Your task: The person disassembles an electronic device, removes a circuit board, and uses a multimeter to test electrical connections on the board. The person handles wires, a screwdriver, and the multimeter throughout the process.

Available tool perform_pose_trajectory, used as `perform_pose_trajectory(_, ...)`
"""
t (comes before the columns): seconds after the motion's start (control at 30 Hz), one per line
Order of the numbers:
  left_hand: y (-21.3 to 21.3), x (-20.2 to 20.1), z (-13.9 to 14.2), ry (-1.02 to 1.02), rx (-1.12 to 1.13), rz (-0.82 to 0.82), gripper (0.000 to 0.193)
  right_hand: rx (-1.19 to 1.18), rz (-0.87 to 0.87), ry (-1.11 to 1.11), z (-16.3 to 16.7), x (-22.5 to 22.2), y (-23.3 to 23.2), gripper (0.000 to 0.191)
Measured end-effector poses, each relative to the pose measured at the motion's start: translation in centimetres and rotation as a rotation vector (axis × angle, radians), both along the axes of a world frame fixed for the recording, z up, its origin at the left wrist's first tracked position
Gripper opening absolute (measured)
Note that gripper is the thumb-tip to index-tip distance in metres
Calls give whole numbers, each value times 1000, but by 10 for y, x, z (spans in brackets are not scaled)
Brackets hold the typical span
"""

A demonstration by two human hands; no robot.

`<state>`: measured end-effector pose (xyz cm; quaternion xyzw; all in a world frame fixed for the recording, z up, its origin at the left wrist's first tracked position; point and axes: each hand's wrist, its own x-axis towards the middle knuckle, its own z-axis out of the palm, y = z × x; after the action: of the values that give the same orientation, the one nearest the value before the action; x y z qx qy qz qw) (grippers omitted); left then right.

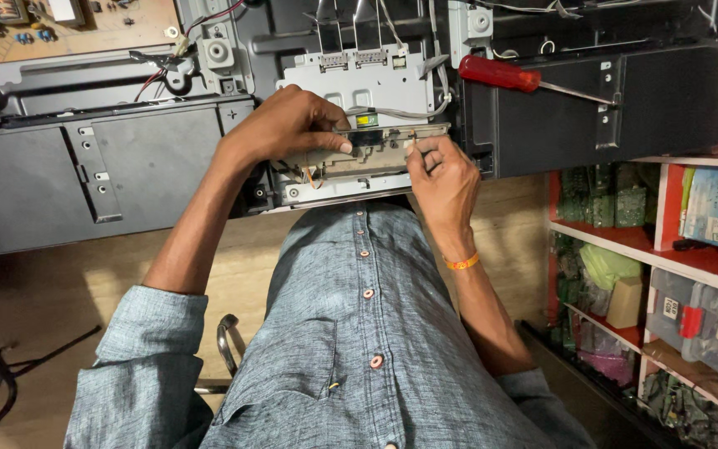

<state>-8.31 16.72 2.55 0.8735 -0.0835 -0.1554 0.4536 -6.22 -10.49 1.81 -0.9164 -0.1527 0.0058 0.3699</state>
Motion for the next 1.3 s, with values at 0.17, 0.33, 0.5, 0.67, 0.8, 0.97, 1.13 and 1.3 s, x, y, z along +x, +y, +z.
perform_pose_trajectory(0.17, 1, -1, -3, -33, -10, 4, 42, 11, 5, -1, -3, 1, -1, 14)
perform_pose_trajectory(0.33, -2, -1, -8, 20, 3, 30, 40, 48, -4, 13, -4, -1, 0, 14)
perform_pose_trajectory(0.5, 0, 0, -7, 14, 14, 18, 40, 38, -6, 27, -3, -1, 1, 14)
perform_pose_trajectory(0.67, 0, 1, -4, -1, 6, 10, 40, 50, 5, 25, -2, -1, 1, 13)
perform_pose_trajectory(0.8, 0, 1, -3, 0, -2, 5, 39, 50, 5, 24, -2, -2, 0, 13)
perform_pose_trajectory(0.97, 0, 0, -1, 0, -16, -1, 37, 63, 7, 26, -2, -2, 0, 12)
perform_pose_trajectory(1.13, 0, -1, -1, 21, 2, 12, 35, 69, -2, 23, -2, -3, 1, 13)
perform_pose_trajectory(1.3, 0, 1, -7, 6, -5, 5, 35, 110, -37, -30, 0, -5, 0, 14)
